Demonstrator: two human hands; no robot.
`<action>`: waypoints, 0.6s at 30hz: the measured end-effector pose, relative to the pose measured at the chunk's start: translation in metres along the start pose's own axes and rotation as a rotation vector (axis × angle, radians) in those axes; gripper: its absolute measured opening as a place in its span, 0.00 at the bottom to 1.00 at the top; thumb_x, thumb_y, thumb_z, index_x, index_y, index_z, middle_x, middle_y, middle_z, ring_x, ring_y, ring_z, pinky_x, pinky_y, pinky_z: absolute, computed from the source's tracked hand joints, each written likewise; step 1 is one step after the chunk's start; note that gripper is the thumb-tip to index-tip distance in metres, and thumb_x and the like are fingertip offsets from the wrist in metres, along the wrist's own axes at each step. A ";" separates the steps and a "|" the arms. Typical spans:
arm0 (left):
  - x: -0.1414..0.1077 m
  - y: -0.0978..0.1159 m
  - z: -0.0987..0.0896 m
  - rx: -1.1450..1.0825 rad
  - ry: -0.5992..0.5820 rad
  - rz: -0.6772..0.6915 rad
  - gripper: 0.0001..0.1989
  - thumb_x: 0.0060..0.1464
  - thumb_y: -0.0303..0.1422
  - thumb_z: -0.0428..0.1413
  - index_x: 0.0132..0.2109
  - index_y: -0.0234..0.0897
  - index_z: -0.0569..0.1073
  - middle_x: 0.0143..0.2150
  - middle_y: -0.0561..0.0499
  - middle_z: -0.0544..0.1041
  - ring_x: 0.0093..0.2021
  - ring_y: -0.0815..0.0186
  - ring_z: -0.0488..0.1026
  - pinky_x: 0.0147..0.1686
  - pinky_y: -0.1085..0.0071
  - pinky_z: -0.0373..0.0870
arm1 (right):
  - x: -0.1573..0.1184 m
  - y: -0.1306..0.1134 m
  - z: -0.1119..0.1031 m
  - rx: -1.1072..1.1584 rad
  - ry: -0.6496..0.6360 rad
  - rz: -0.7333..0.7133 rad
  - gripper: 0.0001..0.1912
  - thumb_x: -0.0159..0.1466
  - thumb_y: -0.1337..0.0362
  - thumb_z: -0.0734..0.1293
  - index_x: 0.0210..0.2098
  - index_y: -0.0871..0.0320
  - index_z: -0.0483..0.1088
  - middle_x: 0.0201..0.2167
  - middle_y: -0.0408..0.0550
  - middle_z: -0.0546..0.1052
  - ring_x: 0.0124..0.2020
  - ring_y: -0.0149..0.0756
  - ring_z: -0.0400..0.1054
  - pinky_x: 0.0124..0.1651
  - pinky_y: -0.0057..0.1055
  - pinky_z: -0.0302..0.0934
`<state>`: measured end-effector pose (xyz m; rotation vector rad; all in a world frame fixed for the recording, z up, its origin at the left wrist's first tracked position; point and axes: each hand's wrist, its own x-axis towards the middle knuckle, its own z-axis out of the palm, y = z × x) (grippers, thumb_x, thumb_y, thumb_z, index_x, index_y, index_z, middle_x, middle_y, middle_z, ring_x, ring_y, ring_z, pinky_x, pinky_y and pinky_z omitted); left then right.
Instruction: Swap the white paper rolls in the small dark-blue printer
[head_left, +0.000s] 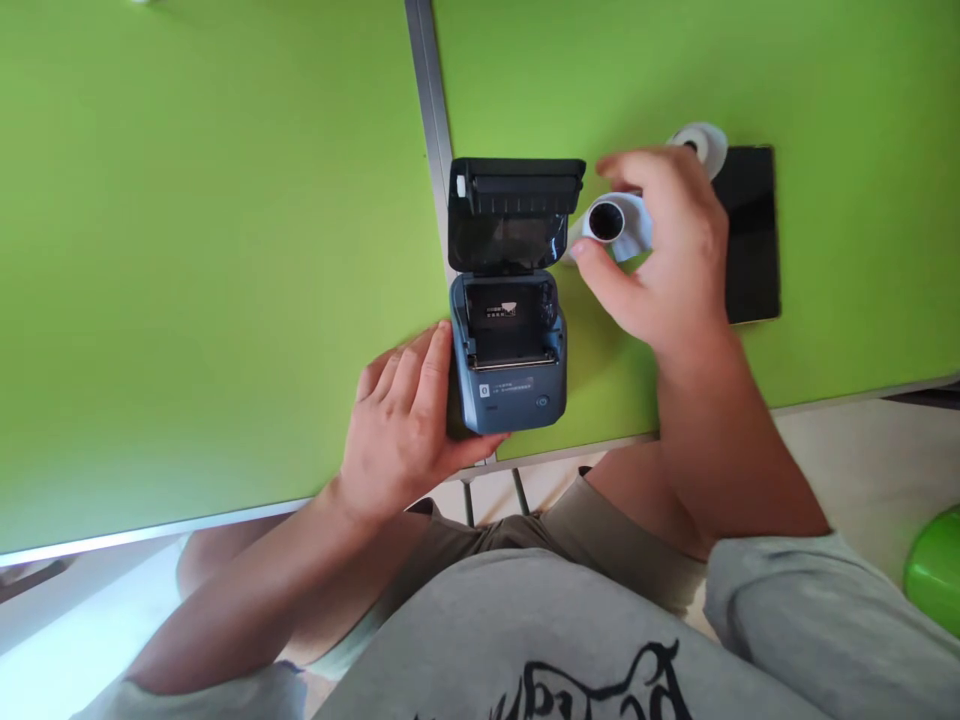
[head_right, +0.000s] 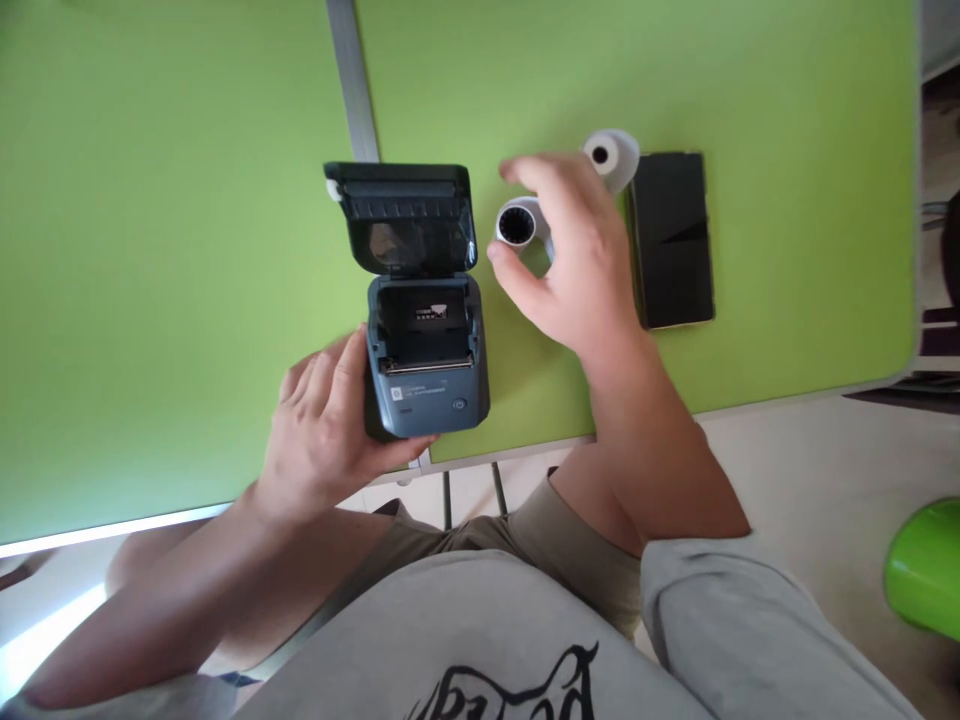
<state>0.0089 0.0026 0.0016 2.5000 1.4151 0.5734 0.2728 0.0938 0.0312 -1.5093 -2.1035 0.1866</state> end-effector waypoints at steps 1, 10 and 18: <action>0.000 0.000 0.000 0.004 0.001 0.003 0.51 0.60 0.60 0.55 0.75 0.29 0.50 0.63 0.32 0.75 0.60 0.47 0.75 0.58 0.56 0.68 | 0.000 0.000 0.001 -0.024 -0.032 0.031 0.16 0.66 0.59 0.65 0.54 0.51 0.69 0.53 0.56 0.76 0.57 0.49 0.71 0.63 0.49 0.65; 0.000 0.000 -0.001 0.021 0.002 0.013 0.50 0.61 0.61 0.53 0.74 0.29 0.51 0.62 0.32 0.76 0.60 0.48 0.75 0.58 0.58 0.67 | 0.000 0.013 0.016 -0.047 -0.052 0.107 0.17 0.63 0.58 0.70 0.52 0.49 0.73 0.45 0.53 0.75 0.51 0.49 0.70 0.60 0.50 0.65; 0.000 0.000 -0.001 0.034 0.002 0.020 0.49 0.63 0.62 0.49 0.74 0.27 0.51 0.62 0.31 0.75 0.61 0.49 0.75 0.58 0.58 0.67 | -0.001 0.001 0.002 0.052 0.256 0.001 0.22 0.63 0.55 0.66 0.55 0.52 0.68 0.50 0.52 0.77 0.50 0.44 0.73 0.53 0.44 0.70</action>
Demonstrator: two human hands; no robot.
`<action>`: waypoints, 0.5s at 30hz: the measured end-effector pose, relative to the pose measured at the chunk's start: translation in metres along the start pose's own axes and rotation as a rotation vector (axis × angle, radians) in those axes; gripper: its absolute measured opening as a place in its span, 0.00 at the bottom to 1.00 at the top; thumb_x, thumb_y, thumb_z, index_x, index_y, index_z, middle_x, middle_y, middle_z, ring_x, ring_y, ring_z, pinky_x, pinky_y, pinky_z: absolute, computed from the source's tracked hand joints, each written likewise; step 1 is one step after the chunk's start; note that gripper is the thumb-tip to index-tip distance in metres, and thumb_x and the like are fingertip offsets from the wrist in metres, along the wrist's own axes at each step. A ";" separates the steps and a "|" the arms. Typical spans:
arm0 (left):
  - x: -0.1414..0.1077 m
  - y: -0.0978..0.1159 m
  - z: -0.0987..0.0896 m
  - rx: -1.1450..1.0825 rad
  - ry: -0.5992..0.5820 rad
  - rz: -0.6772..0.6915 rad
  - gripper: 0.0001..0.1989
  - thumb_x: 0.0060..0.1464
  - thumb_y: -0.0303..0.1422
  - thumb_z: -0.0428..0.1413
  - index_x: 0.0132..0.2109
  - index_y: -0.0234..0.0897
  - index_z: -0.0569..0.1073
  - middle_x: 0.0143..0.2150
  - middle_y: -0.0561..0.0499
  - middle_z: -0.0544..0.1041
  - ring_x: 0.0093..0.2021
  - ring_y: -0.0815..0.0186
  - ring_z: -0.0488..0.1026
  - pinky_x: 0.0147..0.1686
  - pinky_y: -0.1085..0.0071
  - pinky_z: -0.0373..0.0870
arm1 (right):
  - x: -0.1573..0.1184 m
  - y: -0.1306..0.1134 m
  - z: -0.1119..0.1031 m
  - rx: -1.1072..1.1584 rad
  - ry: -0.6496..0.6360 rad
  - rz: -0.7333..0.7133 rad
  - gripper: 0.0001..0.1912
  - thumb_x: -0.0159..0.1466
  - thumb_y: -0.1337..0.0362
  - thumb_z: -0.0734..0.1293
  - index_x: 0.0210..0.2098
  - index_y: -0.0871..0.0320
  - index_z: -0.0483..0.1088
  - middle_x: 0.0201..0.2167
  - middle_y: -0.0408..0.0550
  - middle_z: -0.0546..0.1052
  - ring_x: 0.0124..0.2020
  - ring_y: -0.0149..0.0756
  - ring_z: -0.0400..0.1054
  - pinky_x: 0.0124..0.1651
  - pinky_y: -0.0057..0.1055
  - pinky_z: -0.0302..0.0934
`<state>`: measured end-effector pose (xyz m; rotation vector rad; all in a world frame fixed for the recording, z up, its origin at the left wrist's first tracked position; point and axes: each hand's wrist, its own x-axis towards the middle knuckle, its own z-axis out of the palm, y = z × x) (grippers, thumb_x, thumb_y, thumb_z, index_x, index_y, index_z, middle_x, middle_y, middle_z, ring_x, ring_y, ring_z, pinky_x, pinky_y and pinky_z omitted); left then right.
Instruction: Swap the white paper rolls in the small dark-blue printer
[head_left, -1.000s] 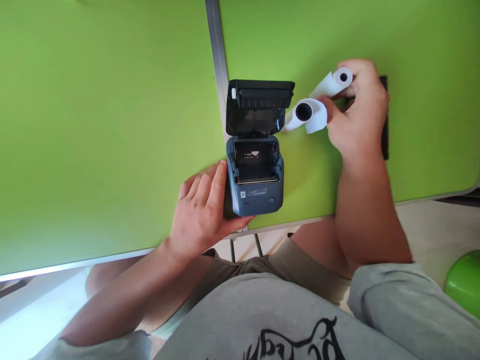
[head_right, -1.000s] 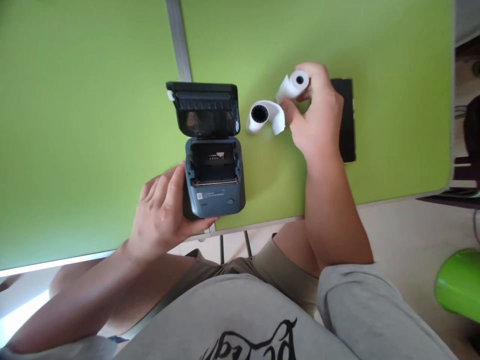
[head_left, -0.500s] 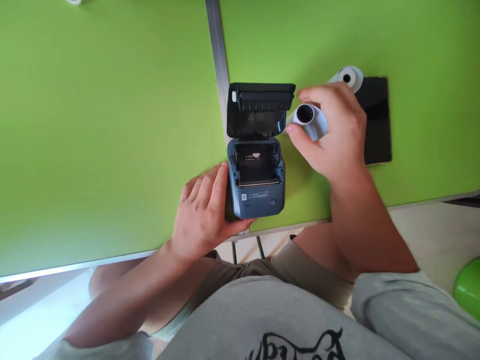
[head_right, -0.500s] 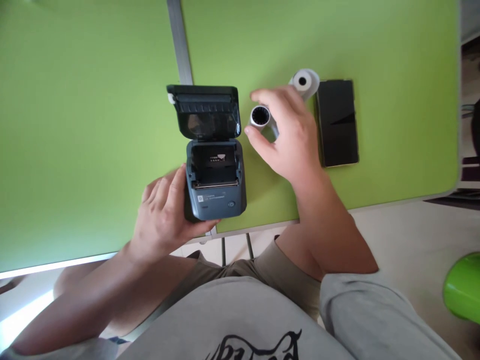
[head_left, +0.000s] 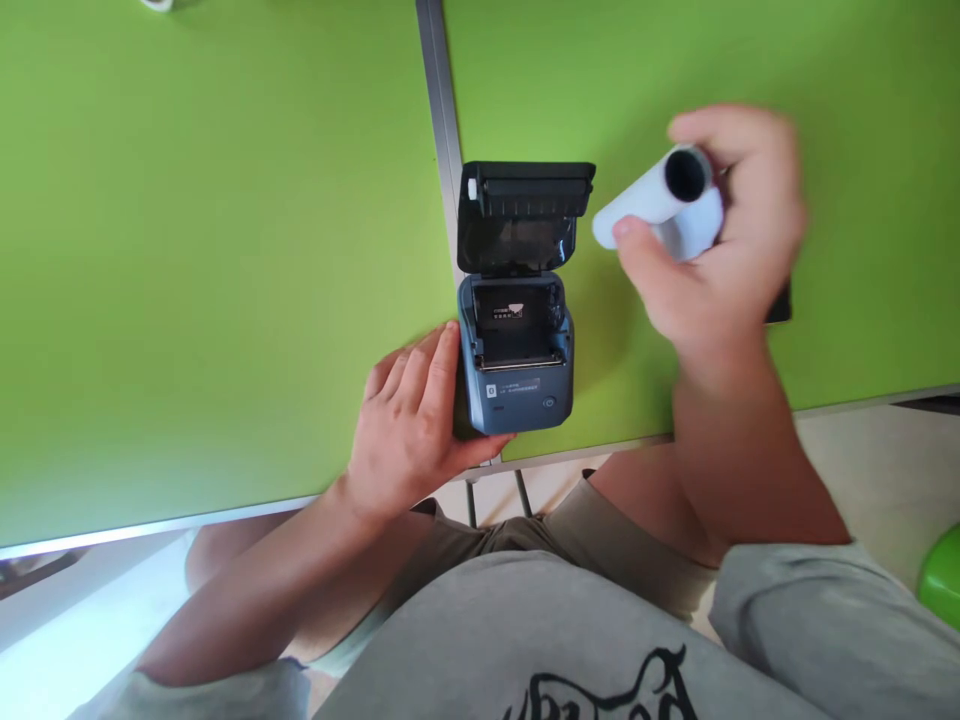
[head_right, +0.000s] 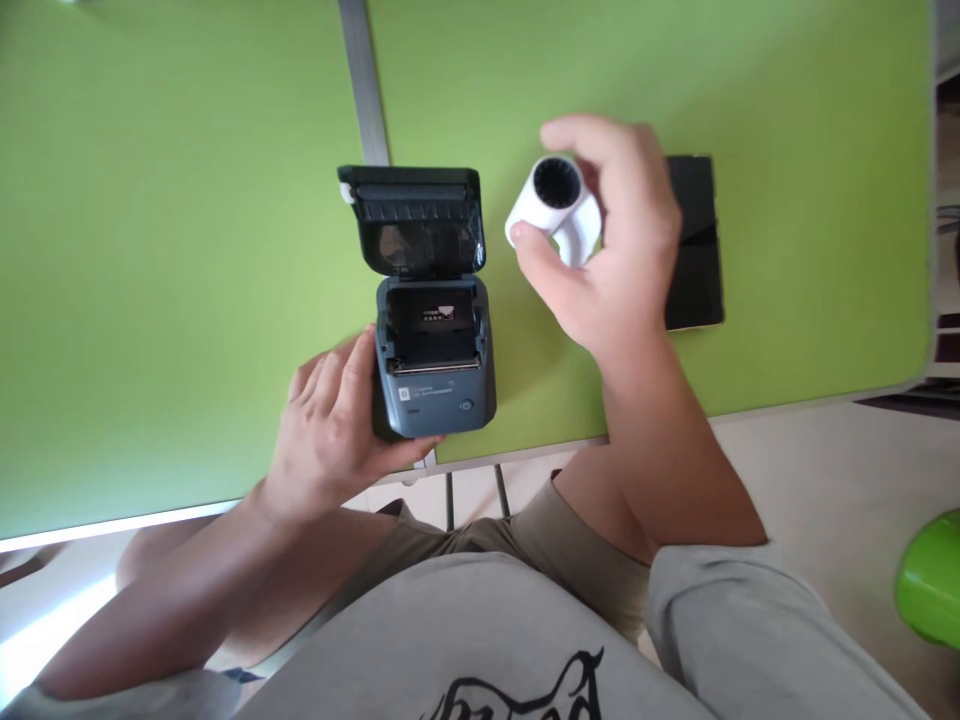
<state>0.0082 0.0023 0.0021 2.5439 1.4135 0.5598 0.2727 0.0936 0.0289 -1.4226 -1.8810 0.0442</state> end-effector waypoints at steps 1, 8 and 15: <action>0.000 0.000 0.000 0.000 -0.002 -0.001 0.49 0.63 0.63 0.48 0.74 0.27 0.51 0.62 0.31 0.75 0.61 0.49 0.75 0.58 0.58 0.67 | 0.001 -0.006 -0.003 0.060 0.066 -0.040 0.22 0.63 0.55 0.66 0.55 0.52 0.67 0.50 0.52 0.77 0.48 0.42 0.74 0.50 0.43 0.70; -0.001 0.000 0.002 -0.018 0.000 -0.012 0.51 0.61 0.62 0.52 0.74 0.26 0.52 0.62 0.31 0.75 0.61 0.48 0.75 0.59 0.57 0.67 | 0.001 -0.046 -0.009 0.364 -0.251 -0.261 0.16 0.61 0.68 0.70 0.47 0.47 0.72 0.45 0.40 0.83 0.44 0.35 0.79 0.46 0.35 0.74; -0.002 0.000 0.003 0.005 0.018 0.005 0.49 0.62 0.62 0.50 0.73 0.25 0.53 0.62 0.31 0.75 0.60 0.49 0.76 0.58 0.58 0.67 | -0.010 -0.037 0.009 0.344 -0.264 -0.327 0.09 0.66 0.67 0.69 0.43 0.49 0.68 0.40 0.40 0.84 0.39 0.37 0.80 0.40 0.37 0.75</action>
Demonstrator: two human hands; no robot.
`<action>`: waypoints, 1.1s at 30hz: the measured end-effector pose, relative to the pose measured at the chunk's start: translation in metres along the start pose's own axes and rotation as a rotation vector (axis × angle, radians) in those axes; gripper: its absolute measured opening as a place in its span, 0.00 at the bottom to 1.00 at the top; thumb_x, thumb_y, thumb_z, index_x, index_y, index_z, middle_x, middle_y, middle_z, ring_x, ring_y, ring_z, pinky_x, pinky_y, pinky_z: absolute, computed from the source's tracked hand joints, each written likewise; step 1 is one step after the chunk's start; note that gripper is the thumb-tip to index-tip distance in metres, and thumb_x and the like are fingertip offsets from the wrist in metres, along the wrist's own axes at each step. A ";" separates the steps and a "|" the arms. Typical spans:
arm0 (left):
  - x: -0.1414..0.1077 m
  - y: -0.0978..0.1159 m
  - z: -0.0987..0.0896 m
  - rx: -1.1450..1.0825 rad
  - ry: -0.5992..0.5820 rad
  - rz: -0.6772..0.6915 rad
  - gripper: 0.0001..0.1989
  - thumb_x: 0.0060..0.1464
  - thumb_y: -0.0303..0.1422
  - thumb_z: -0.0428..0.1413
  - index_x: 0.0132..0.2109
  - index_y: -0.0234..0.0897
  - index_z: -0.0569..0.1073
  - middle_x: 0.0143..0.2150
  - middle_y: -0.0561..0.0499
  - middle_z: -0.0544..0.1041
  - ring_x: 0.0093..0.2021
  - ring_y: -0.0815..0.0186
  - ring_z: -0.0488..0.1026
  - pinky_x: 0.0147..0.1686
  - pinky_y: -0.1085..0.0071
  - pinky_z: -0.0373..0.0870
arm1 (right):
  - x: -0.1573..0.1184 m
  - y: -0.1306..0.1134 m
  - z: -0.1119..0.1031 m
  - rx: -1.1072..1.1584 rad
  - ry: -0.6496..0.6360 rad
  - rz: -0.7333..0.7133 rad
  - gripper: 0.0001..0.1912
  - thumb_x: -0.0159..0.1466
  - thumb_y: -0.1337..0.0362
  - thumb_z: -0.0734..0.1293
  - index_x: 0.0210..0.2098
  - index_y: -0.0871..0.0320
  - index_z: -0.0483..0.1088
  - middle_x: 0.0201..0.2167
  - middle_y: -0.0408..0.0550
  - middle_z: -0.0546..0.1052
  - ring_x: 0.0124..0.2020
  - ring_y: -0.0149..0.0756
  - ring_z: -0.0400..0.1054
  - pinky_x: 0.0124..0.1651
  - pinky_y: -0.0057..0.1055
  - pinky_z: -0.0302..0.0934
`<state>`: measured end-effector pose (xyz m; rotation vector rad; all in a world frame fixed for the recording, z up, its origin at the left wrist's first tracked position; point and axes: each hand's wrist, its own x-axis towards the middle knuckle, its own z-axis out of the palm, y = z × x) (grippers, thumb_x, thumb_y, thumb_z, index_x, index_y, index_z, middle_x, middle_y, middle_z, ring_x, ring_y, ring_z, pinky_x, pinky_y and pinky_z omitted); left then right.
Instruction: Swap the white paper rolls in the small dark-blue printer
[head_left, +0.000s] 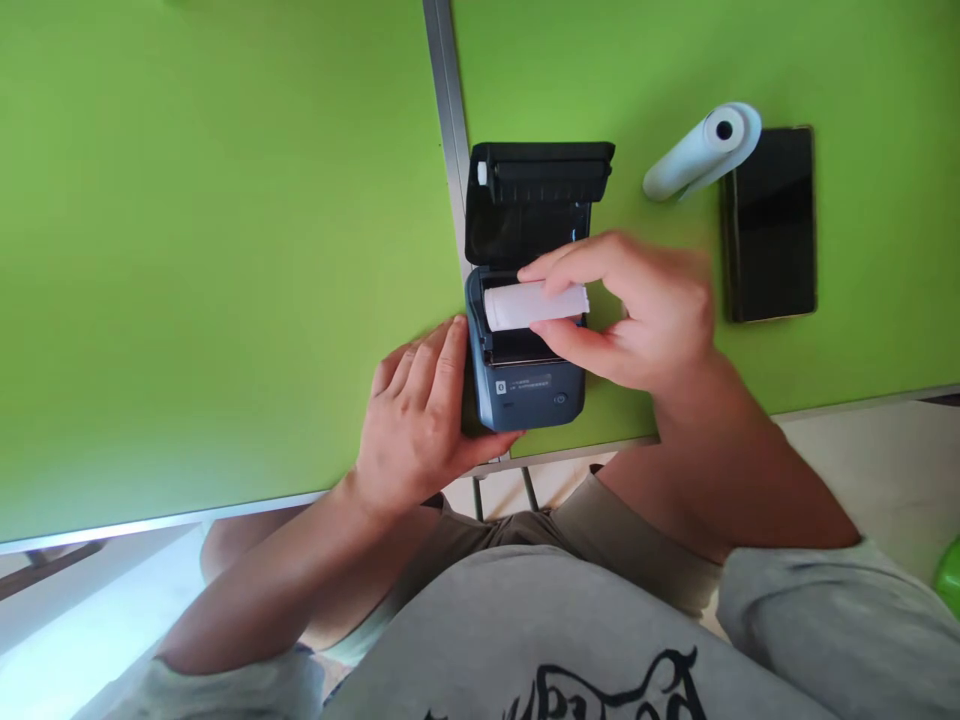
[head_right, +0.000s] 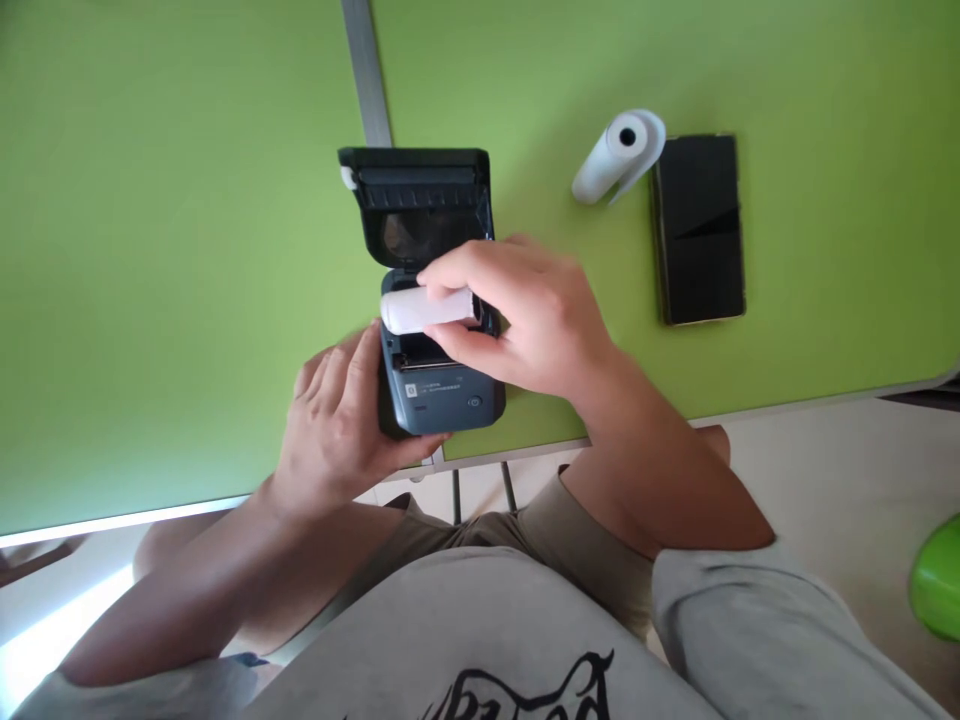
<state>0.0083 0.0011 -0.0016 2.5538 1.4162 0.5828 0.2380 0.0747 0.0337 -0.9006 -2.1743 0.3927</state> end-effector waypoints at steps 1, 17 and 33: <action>0.000 0.000 0.000 0.006 0.003 0.000 0.49 0.62 0.62 0.50 0.72 0.24 0.54 0.62 0.30 0.76 0.60 0.49 0.76 0.58 0.58 0.67 | -0.001 0.002 0.002 0.031 0.005 0.013 0.08 0.66 0.68 0.69 0.43 0.49 0.68 0.40 0.40 0.84 0.41 0.37 0.80 0.41 0.38 0.75; -0.001 0.000 0.001 -0.025 0.002 -0.003 0.49 0.62 0.62 0.51 0.73 0.25 0.54 0.62 0.31 0.75 0.61 0.49 0.75 0.59 0.59 0.66 | -0.006 0.014 0.005 0.149 -0.021 0.057 0.08 0.64 0.66 0.70 0.29 0.55 0.69 0.38 0.41 0.82 0.39 0.34 0.79 0.43 0.35 0.75; -0.005 -0.004 -0.001 -0.070 -0.007 0.094 0.30 0.63 0.51 0.58 0.68 0.56 0.60 0.65 0.34 0.66 0.62 0.48 0.71 0.55 0.53 0.68 | -0.007 0.010 0.009 0.383 0.014 0.028 0.15 0.69 0.54 0.66 0.27 0.51 0.70 0.23 0.41 0.72 0.28 0.35 0.67 0.35 0.40 0.62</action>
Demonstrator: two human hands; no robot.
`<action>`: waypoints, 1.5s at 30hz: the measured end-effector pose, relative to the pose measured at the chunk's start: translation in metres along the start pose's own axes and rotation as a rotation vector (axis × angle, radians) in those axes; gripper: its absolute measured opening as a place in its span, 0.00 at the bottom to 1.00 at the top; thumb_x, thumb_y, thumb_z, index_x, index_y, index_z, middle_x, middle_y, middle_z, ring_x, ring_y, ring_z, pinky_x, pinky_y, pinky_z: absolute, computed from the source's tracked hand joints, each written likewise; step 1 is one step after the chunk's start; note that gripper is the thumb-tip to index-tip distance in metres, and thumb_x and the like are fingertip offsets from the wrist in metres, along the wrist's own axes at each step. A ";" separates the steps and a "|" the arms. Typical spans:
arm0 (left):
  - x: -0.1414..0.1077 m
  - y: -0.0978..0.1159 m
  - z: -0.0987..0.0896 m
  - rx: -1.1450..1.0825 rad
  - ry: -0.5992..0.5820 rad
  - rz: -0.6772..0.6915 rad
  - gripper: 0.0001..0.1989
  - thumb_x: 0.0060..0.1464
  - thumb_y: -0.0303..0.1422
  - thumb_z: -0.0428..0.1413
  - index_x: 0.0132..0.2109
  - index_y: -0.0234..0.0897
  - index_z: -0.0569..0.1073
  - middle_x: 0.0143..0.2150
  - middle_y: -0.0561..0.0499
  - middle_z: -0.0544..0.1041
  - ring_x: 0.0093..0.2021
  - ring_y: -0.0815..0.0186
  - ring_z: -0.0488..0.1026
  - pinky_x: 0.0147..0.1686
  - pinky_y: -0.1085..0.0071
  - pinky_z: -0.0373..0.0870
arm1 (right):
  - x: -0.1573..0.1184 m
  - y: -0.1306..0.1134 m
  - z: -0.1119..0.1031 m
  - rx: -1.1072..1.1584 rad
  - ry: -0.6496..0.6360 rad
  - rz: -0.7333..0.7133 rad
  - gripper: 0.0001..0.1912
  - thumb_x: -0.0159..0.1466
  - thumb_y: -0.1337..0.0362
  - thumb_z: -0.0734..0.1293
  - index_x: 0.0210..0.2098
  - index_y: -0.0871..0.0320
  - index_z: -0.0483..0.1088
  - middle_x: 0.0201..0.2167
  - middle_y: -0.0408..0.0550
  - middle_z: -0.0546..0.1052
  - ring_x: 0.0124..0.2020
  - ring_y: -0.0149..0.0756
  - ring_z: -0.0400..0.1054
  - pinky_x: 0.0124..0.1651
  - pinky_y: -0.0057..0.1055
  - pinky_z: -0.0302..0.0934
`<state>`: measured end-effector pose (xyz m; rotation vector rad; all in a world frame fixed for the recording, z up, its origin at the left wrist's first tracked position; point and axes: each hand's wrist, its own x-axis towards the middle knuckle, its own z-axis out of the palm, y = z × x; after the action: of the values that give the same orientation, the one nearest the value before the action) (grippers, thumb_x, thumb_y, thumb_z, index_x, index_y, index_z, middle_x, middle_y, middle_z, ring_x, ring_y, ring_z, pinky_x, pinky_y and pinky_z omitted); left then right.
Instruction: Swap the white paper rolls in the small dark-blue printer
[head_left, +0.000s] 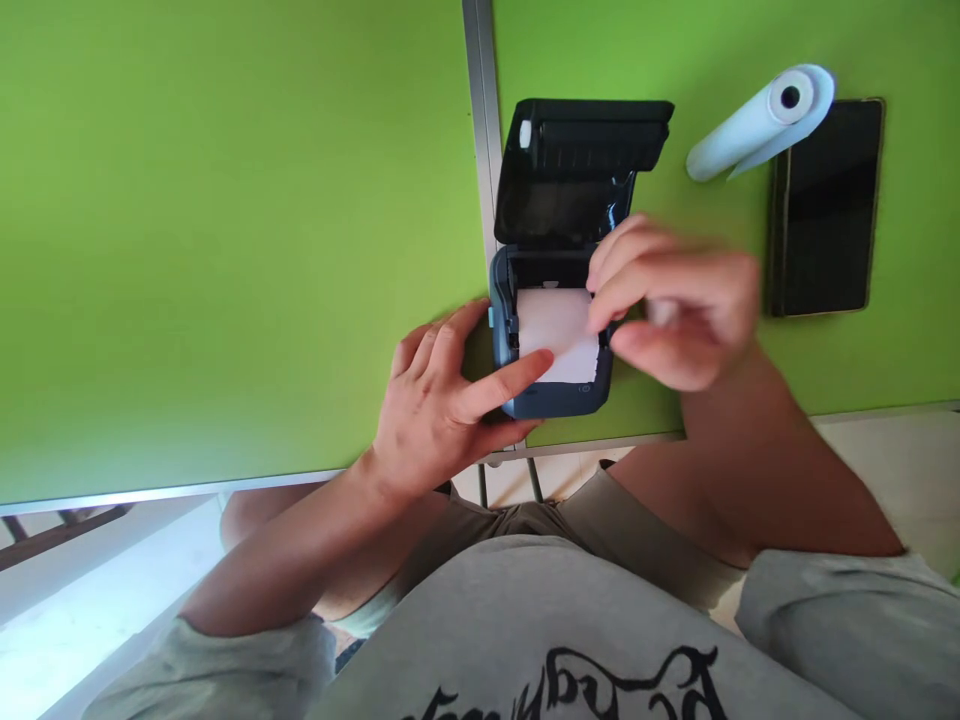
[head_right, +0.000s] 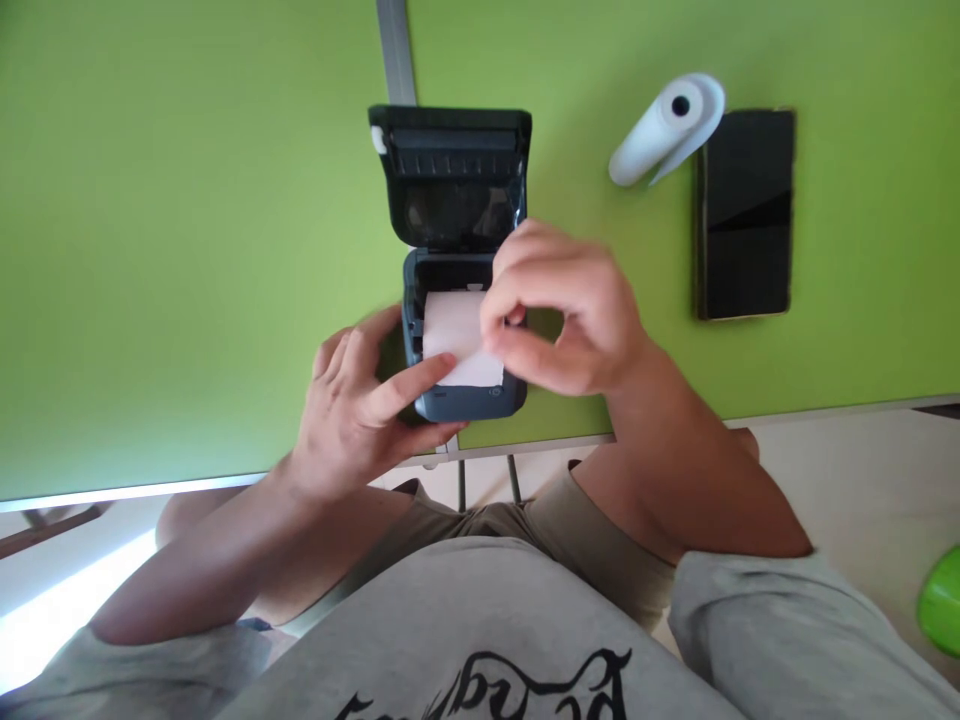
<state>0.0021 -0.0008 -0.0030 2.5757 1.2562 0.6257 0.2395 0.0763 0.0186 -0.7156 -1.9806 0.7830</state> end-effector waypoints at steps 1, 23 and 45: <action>0.000 0.000 0.000 -0.005 -0.004 0.003 0.29 0.63 0.51 0.58 0.67 0.56 0.61 0.65 0.34 0.66 0.63 0.47 0.71 0.55 0.53 0.68 | -0.001 0.005 0.002 0.002 0.120 0.012 0.15 0.69 0.54 0.65 0.27 0.52 0.69 0.22 0.42 0.70 0.26 0.34 0.66 0.33 0.39 0.60; 0.000 0.002 0.000 0.002 -0.032 -0.021 0.28 0.61 0.48 0.62 0.66 0.61 0.66 0.68 0.38 0.65 0.65 0.48 0.68 0.57 0.52 0.66 | -0.010 0.018 0.009 0.202 0.321 0.336 0.18 0.66 0.47 0.65 0.49 0.50 0.72 0.44 0.48 0.79 0.47 0.41 0.75 0.54 0.40 0.69; 0.003 0.003 0.003 0.050 0.026 -0.041 0.37 0.60 0.51 0.59 0.71 0.48 0.60 0.64 0.34 0.70 0.61 0.48 0.71 0.57 0.53 0.66 | -0.004 -0.001 -0.007 -0.090 -0.238 0.232 0.19 0.71 0.59 0.62 0.60 0.45 0.62 0.59 0.50 0.74 0.62 0.45 0.69 0.65 0.49 0.69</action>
<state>0.0073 -0.0004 -0.0041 2.5819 1.3461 0.6294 0.2470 0.0748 0.0201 -0.9548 -2.1824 0.9582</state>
